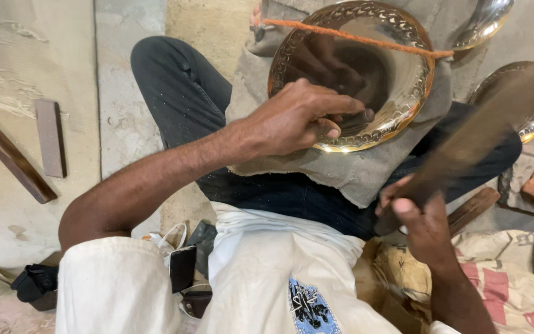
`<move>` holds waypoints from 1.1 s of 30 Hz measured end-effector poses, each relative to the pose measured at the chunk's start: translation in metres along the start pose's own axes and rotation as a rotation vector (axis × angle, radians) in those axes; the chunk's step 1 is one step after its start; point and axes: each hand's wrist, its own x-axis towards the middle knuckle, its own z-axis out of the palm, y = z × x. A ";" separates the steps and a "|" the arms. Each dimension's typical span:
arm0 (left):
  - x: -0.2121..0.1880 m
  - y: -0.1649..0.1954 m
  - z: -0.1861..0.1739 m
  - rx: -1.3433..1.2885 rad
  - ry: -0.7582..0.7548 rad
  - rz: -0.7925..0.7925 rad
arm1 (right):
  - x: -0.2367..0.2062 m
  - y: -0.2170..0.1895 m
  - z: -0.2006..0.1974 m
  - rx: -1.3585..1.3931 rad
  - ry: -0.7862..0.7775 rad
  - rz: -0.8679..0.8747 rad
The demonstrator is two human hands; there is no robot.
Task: The person sits on the floor with a brass plate on their lap and hammers a punch along the plate's decorative rim, embossing the pattern. They rotate the plate between hammering sequences and continue working around the edge.
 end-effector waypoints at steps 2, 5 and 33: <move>0.000 -0.001 -0.001 0.014 0.002 0.019 | -0.002 -0.001 0.003 -0.383 -0.055 0.070; -0.001 -0.002 -0.002 0.009 -0.001 0.024 | -0.003 -0.004 0.011 0.093 0.060 0.039; 0.004 0.002 -0.022 0.053 -0.080 0.030 | -0.021 0.027 0.031 0.147 0.011 -0.055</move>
